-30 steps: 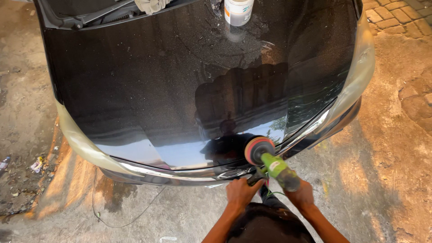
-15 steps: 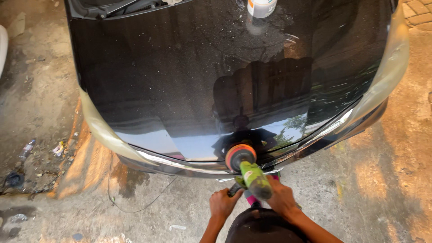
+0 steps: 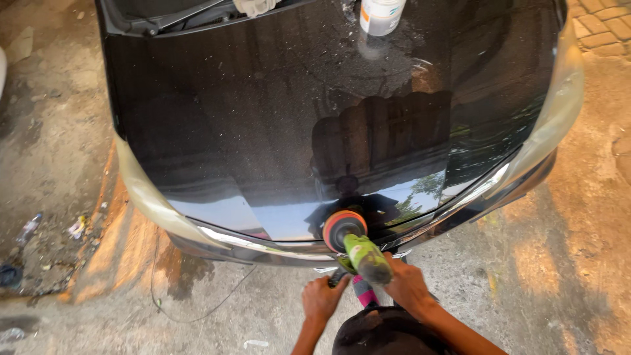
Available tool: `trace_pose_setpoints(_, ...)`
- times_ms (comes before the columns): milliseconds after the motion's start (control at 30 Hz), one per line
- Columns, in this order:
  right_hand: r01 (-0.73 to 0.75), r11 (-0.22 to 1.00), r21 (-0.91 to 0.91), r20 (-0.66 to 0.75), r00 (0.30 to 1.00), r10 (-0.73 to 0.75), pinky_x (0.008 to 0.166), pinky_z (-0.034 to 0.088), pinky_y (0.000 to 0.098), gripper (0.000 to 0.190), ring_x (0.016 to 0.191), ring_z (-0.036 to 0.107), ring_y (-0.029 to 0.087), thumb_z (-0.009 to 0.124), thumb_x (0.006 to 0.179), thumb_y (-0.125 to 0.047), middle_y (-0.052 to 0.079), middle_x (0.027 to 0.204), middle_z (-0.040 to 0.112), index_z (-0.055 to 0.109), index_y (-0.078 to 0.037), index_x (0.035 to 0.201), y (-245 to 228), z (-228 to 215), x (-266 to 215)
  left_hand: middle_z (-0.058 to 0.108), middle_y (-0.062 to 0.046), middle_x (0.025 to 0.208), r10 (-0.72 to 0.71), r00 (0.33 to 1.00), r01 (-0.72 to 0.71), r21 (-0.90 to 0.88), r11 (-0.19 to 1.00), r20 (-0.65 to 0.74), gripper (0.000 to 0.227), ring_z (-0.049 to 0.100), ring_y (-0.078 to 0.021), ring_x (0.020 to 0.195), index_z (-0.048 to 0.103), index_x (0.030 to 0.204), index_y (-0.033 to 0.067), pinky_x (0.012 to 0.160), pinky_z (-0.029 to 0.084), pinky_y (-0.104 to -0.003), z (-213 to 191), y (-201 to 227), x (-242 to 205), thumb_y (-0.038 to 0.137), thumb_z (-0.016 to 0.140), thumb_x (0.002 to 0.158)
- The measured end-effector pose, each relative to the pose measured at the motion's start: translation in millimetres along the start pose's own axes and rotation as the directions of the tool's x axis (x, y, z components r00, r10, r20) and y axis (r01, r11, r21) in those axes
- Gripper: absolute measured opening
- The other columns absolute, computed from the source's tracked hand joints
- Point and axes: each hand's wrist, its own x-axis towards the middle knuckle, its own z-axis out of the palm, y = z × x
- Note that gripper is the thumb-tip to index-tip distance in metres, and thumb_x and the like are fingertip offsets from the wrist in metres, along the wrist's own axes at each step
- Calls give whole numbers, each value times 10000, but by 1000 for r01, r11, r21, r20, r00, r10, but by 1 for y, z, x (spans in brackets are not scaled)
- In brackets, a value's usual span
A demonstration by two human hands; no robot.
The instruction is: The person applies a substance to a car hood by hand and then polishes the surface using a power buffer.
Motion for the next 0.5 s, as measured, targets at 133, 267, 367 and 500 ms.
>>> trace_pose_setpoints(133, -35, 998, -53, -205, 979, 23, 512, 562, 453, 422, 574, 710, 374, 819, 749, -270, 164, 728, 728, 619, -77, 1068, 16, -32, -16, 684, -208, 689, 99, 990, -94, 43, 995, -104, 771, 693, -420, 684, 737, 716, 1, 662, 534, -540, -5, 56, -11, 766, 664, 783)
trace_pose_setpoints(267, -50, 990, -134, -217, 976, 20, 518, 555, 462, 422, 587, 703, 380, 801, 754, -257, 158, 720, 724, 623, -83, 1094, 10, -58, -6, 709, -204, 727, 61, 997, -62, -33, 998, -49, 736, 701, -417, 740, 761, 763, 39, 700, 534, -529, -27, 85, -9, 766, 645, 779)
trace_pose_setpoints(367, -120, 976, -180, -140, 985, 96, 541, 562, 458, 386, 609, 712, 368, 796, 805, -300, 144, 690, 713, 609, -100, 1078, -2, -66, 11, 723, -182, 736, 22, 999, -27, -112, 993, -44, 706, 706, -408, 745, 783, 773, 61, 699, 533, -522, -40, 90, -9, 754, 644, 768)
trace_pose_setpoints(500, 56, 984, -170, -169, 982, -85, 503, 544, 484, 417, 590, 701, 382, 811, 707, -245, 142, 682, 701, 579, -62, 1001, -10, -63, 22, 721, -193, 732, -72, 996, 66, -117, 991, -46, 724, 702, -410, 757, 783, 767, 48, 707, 522, -518, -51, 84, -13, 760, 652, 770)
